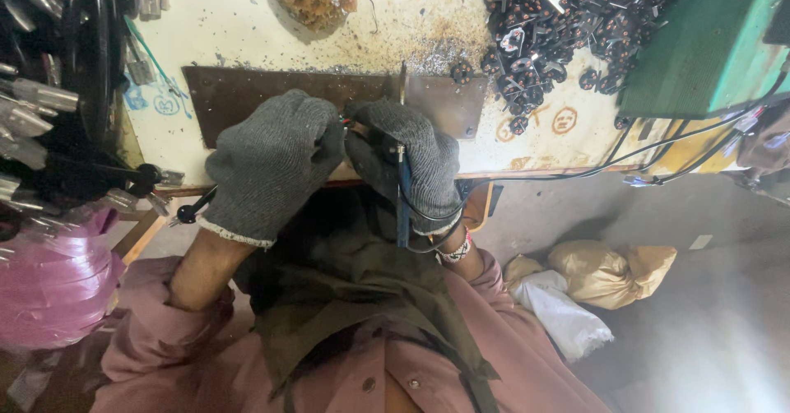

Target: The person, wearing gloves, sits at a workbench covered with many small metal and plastic parts and assembles small electrical components one at a time. They hold a component in one hand and use a screwdriver-like tool in the other hand to work on each part, then set it down and pick up the next piece.

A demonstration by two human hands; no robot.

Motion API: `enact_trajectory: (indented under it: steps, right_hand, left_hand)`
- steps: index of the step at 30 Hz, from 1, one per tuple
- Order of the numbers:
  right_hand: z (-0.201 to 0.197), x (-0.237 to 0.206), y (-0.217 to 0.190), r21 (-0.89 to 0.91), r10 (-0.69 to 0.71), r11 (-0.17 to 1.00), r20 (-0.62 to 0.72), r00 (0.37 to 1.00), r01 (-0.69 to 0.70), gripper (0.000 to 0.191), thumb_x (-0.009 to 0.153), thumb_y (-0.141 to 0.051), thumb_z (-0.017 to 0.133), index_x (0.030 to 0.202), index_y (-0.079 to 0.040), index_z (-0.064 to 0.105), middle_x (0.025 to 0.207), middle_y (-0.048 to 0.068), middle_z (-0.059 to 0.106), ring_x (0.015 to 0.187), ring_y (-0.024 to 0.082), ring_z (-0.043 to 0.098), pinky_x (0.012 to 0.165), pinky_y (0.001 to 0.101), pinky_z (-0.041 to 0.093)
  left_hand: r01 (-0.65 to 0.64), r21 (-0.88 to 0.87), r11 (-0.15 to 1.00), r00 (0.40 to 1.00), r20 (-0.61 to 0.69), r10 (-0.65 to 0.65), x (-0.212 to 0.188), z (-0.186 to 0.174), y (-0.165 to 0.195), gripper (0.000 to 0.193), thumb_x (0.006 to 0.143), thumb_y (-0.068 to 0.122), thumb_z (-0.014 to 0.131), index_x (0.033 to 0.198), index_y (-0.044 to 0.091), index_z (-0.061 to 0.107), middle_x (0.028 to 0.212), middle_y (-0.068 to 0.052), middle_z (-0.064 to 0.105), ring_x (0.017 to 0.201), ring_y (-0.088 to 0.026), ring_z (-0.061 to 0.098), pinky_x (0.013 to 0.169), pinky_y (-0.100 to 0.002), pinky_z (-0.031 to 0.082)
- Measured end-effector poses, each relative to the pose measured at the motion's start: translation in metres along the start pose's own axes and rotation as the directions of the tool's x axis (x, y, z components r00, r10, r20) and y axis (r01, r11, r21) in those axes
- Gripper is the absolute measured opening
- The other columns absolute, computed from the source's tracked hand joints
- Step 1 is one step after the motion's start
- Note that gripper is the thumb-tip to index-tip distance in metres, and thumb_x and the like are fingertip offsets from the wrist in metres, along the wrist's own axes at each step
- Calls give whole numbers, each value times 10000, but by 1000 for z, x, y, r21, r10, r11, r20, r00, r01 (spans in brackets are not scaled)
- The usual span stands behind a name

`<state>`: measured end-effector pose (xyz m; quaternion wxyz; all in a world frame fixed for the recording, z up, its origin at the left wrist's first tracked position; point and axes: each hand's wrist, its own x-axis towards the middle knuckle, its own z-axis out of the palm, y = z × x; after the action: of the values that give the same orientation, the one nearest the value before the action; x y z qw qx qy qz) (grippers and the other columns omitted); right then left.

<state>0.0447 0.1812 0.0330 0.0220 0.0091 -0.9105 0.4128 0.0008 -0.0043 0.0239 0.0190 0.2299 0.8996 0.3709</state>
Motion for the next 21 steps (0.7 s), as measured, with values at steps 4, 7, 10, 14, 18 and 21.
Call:
enact_trajectory:
  steps: [4,7,10,14,18,21]
  right_hand:
    - [0,0,3,-71,-78,994,-4,997,78,341,926,-202,842,1233,-133,710,1156,65,738,1039,269,762,934,346,597]
    - [-9,-6,10,282,62,957,38,997,-70,334,924,-265,716,1218,-126,640,1167,62,749,849,207,714,793,299,579]
    - [-19,-21,22,210,-23,977,26,999,17,279,915,-215,618,1163,-95,658,1114,92,717,890,280,700,782,362,557]
    - [-15,-42,38,-17,-140,990,37,989,141,277,883,-205,678,1128,-80,702,1034,112,717,918,348,714,800,428,547]
    - [-9,-50,49,-65,-151,986,75,986,156,309,841,-224,773,1109,-80,720,969,116,735,867,357,725,779,441,550]
    - [-9,-50,51,33,-141,990,84,987,138,318,822,-204,808,1099,-77,717,965,116,737,865,344,738,777,419,570]
  left_hand:
    - [-12,44,999,1000,3,12,-1,0,0,103,992,148,702,930,117,626,864,-82,593,805,-279,650,661,-403,531]
    - [-2,66,998,1000,24,0,0,0,0,121,973,155,704,895,120,617,851,-85,594,790,-284,648,639,-413,520]
    - [-4,43,999,1000,13,3,1,0,1,100,950,137,694,891,122,615,845,-88,586,799,-287,653,652,-414,527]
    - [-6,2,1000,1000,-4,6,1,-2,1,74,953,112,686,923,108,619,864,-92,591,805,-285,651,665,-408,536]
    - [-3,-54,999,1000,25,5,1,-2,-1,90,952,100,692,933,101,603,877,-105,582,828,-297,649,688,-417,537]
    - [14,-60,998,999,46,-12,1,0,-2,103,926,106,702,934,101,600,873,-109,579,819,-307,647,677,-422,531]
